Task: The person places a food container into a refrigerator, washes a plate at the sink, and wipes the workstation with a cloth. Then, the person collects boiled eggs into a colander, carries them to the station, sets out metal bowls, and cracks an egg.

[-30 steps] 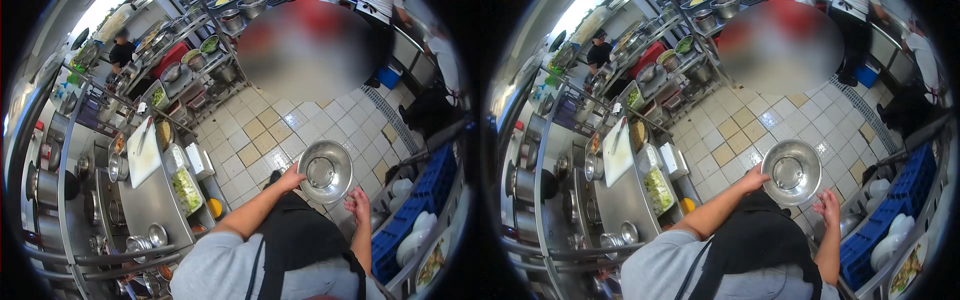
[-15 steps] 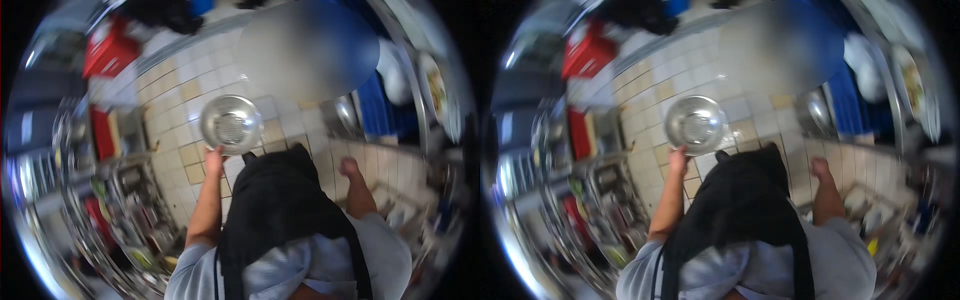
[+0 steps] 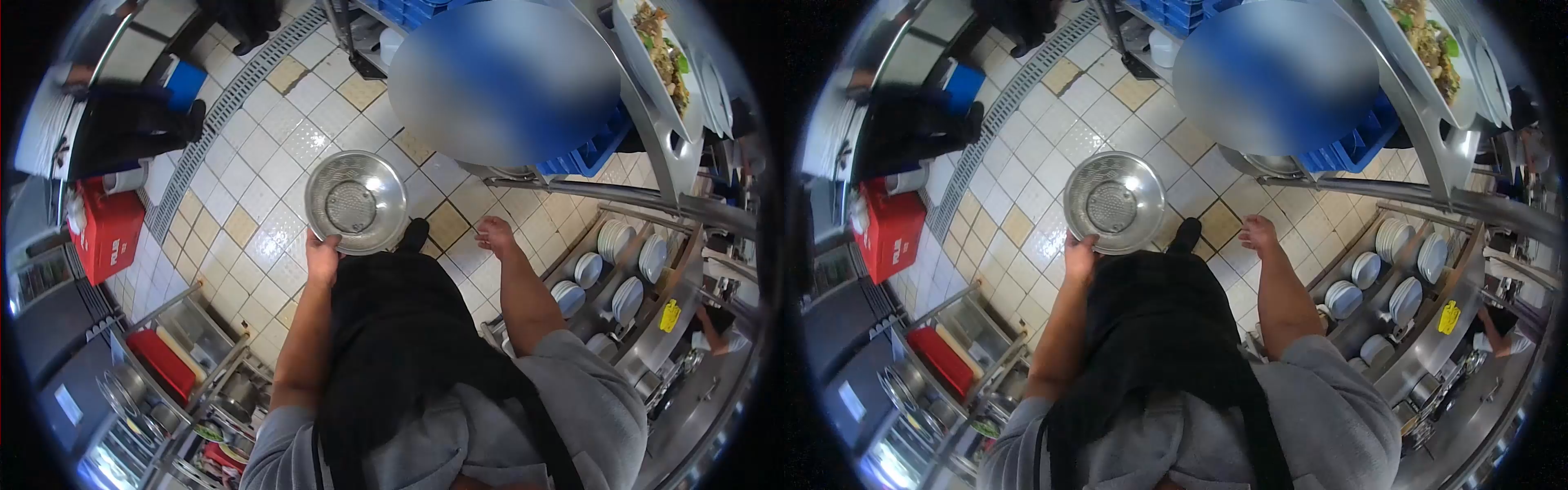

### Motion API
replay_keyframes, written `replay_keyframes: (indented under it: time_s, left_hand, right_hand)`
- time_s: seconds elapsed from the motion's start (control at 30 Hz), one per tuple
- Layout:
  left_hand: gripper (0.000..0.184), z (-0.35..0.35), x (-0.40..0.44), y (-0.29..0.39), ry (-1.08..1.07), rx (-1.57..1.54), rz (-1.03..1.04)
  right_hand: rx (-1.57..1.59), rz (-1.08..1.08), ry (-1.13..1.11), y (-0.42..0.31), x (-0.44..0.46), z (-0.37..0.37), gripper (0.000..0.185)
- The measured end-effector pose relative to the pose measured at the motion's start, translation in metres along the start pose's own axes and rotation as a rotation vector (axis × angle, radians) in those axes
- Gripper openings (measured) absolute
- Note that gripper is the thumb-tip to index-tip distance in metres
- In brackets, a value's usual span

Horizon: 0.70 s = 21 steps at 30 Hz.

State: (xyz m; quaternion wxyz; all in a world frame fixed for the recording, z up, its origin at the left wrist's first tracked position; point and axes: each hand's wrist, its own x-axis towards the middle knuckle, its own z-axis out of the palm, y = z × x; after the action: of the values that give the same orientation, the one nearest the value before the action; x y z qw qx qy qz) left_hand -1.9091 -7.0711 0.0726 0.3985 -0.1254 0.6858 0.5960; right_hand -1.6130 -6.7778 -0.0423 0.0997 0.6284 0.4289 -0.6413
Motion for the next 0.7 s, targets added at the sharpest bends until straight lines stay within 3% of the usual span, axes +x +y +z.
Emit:
replay_keyframes:
  time_s: [0.1,0.3,0.57,0.63,0.7]
  left_hand:
    - [0.057,0.012,0.057,-0.036,-0.115,0.002,0.126]
    - [0.060,0.045,0.156,-0.063,-0.199,0.141,-0.049]
    - [0.060,0.057,0.222,-0.057,-0.179,0.103,-0.135]
    - [0.060,0.058,0.233,-0.054,-0.180,0.113,-0.169]
    - [0.054,0.060,0.248,-0.058,-0.206,0.043,-0.121]
  right_hand:
    - [0.219,-0.039,0.023,-0.030,0.029,0.019,0.033]
    - [0.736,0.025,0.317,-0.067,0.109,0.015,0.041]
    - [1.018,0.084,0.484,-0.062,0.145,0.009,0.021]
    - [1.042,0.080,0.482,-0.060,0.141,0.013,0.013]
    - [1.304,-0.155,0.241,-0.053,0.139,0.016,0.013]
